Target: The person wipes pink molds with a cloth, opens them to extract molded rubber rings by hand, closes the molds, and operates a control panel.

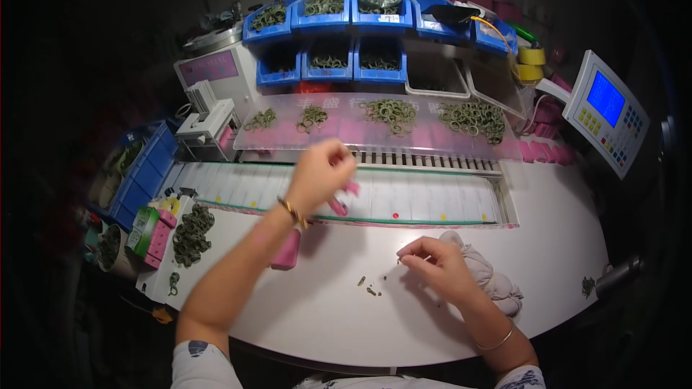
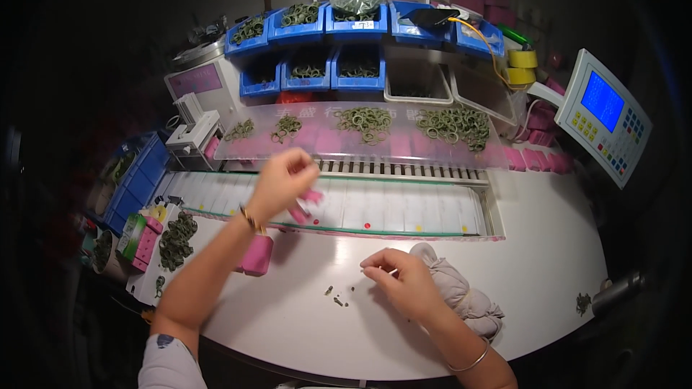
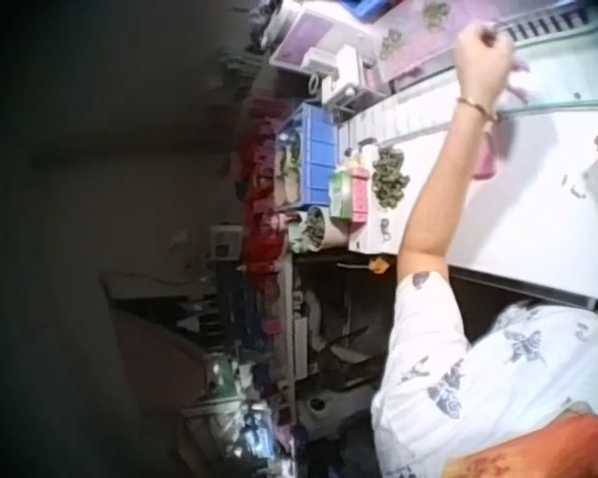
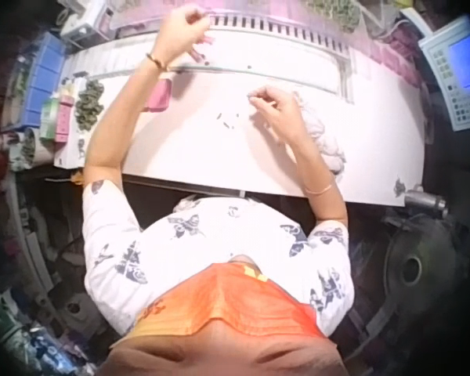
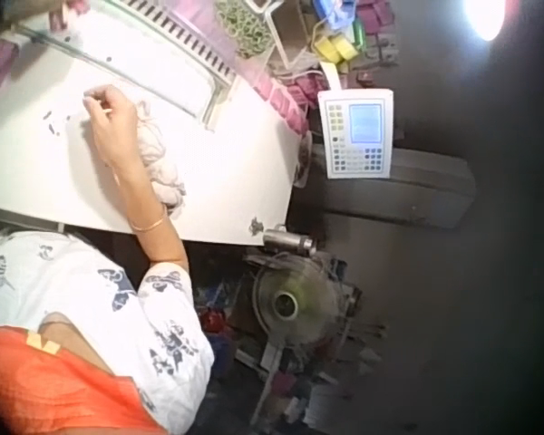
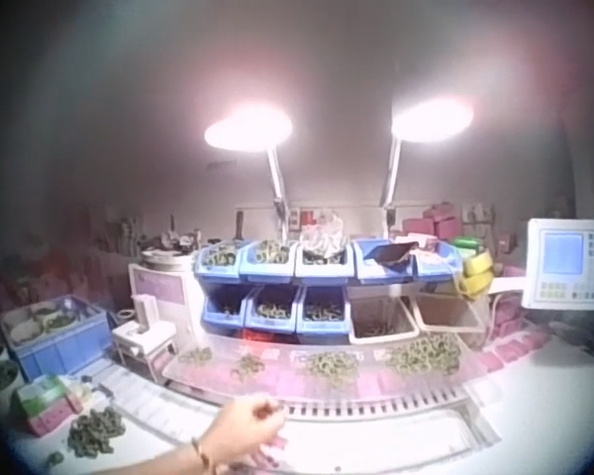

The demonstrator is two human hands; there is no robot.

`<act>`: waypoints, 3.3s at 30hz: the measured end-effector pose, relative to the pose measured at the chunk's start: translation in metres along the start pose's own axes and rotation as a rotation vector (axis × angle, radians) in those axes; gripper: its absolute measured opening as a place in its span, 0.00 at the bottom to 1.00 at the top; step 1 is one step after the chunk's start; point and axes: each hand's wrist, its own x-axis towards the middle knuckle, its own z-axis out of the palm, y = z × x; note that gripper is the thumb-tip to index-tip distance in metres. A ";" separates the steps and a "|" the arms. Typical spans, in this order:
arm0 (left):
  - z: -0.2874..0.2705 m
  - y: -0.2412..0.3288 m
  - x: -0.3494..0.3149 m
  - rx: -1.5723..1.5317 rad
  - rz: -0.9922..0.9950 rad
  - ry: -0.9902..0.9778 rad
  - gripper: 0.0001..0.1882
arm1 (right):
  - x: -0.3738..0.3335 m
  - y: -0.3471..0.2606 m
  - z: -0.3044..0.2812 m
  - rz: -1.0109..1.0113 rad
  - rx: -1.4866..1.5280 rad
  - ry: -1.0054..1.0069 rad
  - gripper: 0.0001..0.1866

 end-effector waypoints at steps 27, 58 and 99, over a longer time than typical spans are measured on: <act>0.022 -0.004 -0.056 -0.968 -0.538 0.027 0.15 | -0.054 0.005 -0.057 -0.402 -0.958 0.044 0.31; 0.045 0.010 -0.092 -1.271 -0.538 0.007 0.20 | -0.058 0.011 -0.045 -0.463 -1.277 0.255 0.23; 0.004 -0.051 -0.072 0.185 -0.078 0.235 0.15 | -0.007 0.001 0.013 -0.026 0.378 0.031 0.20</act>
